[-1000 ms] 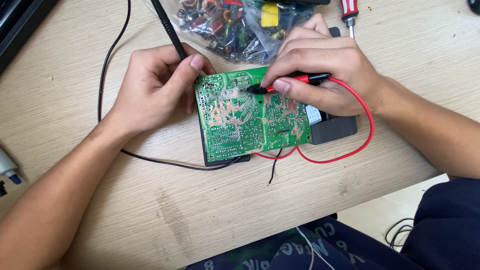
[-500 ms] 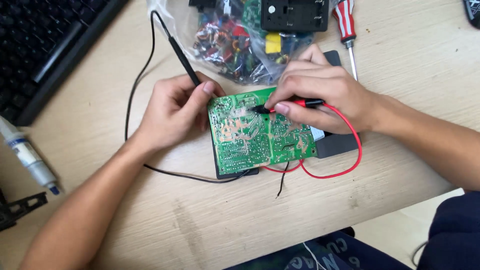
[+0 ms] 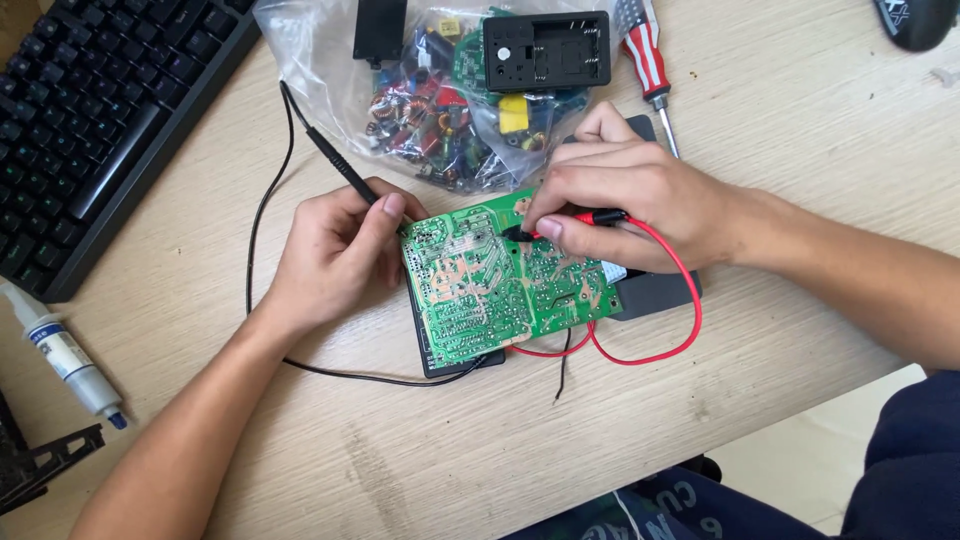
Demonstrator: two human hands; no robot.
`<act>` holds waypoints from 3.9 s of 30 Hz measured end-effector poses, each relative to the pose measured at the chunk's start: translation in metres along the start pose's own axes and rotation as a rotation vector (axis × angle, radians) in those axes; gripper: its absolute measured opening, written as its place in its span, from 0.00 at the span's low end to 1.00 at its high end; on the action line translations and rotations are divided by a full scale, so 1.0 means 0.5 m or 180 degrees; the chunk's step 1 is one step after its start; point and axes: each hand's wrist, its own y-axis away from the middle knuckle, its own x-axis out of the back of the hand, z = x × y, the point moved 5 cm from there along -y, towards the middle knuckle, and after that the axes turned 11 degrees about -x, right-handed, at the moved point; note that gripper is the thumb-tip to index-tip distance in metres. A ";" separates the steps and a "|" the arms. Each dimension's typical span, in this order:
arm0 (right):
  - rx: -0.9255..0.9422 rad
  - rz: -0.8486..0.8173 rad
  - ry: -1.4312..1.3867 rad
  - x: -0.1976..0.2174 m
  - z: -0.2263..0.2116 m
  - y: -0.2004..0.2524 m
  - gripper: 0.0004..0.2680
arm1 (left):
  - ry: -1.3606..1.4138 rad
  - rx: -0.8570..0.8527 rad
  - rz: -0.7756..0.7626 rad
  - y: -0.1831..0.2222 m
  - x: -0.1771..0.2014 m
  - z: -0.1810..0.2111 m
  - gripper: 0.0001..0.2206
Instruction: Testing and diagnosing a circuit board using multimeter probes on a workbench.
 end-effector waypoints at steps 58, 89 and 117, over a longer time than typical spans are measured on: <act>-0.0454 0.0438 -0.0224 0.021 0.062 0.044 0.16 | -0.0296 0.0198 -0.0419 0.007 -0.007 0.011 0.15; -0.0339 0.0608 -0.0331 0.010 0.065 0.039 0.16 | -0.0432 0.0084 -0.0435 0.007 -0.002 -0.003 0.15; 0.0043 0.0677 -0.0389 0.005 0.062 0.036 0.13 | -0.0527 0.0338 -0.0158 0.006 0.008 -0.023 0.24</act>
